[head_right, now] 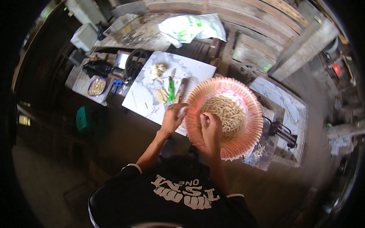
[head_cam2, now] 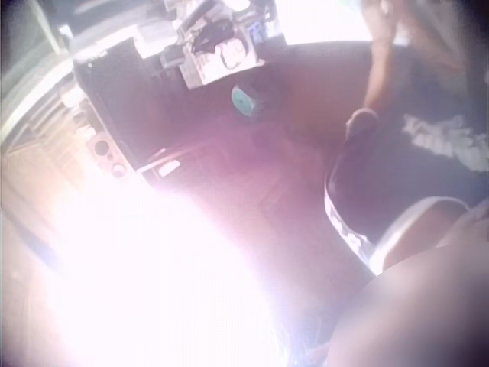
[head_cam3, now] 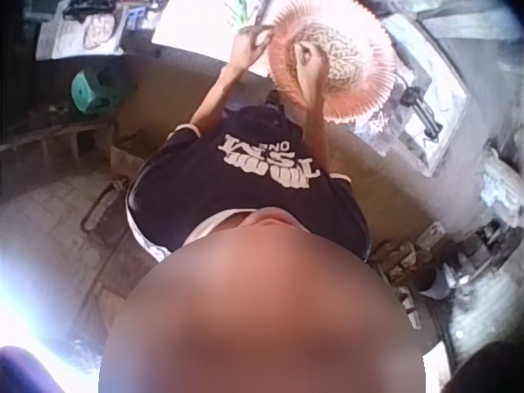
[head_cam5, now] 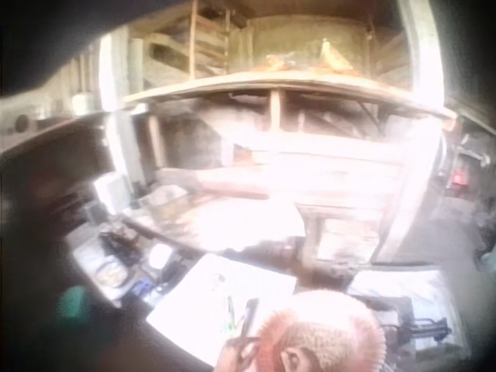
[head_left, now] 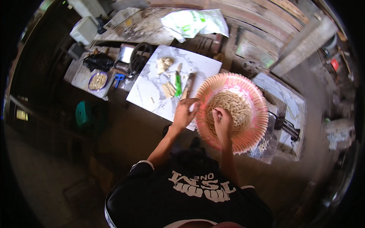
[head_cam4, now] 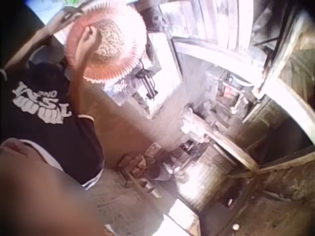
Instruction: The person kneads and shapes dough on a marble table by hand, cuts it with a knife, and uses a blue rolling tool to flatten it. They also handle noodles in a pink basket.
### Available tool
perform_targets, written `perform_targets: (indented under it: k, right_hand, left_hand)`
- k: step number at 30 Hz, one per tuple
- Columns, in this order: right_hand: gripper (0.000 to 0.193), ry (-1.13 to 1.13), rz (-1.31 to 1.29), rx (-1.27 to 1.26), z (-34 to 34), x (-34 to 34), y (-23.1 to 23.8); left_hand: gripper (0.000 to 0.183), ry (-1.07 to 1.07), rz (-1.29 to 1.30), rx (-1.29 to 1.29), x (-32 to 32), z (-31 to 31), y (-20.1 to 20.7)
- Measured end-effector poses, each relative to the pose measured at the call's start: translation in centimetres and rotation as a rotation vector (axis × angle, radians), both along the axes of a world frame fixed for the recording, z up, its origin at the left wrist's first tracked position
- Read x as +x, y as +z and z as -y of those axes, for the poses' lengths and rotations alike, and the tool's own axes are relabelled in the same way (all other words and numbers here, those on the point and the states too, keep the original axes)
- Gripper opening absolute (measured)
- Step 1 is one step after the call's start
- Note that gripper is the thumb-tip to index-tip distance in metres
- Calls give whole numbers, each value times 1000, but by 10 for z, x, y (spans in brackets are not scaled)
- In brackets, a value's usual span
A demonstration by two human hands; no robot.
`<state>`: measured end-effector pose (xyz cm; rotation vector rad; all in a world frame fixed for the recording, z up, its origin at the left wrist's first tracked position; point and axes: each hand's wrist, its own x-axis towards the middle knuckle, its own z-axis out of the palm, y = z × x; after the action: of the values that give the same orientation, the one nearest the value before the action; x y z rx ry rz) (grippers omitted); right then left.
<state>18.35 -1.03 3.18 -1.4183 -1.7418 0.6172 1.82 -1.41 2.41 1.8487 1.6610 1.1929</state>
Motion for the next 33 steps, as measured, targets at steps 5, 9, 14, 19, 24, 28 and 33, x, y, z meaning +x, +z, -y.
perform_targets:
  k: [5,9,14,19,24,28,33]
  right_hand:
    - [15,297,31,-8,-11,-43,-5]
    - [27,446,83,-197,-34,-66,-37]
    - [34,408,336,-162,-73,-91,-74]
    - [32,331,654,3,-92,-105,-104]
    - [26,171,788,112,-88,-107,-119]
    - [17,161,738,80,-87,-107,-122]
    - [11,195,737,165,-81,-105,-121]
  left_hand:
    - [21,469,11,-96,-67,32,-56]
    - [30,547,-146,-234,-93,31,-96]
    - [34,534,-336,-295,-75,11,-111]
    - [23,331,-299,-285,-63,5,-108]
    - [16,210,-202,-252,-60,9,-111]
    - [13,57,-80,-264,-71,2,-120]
    - [8,11,-27,-220,-73,1,-122]
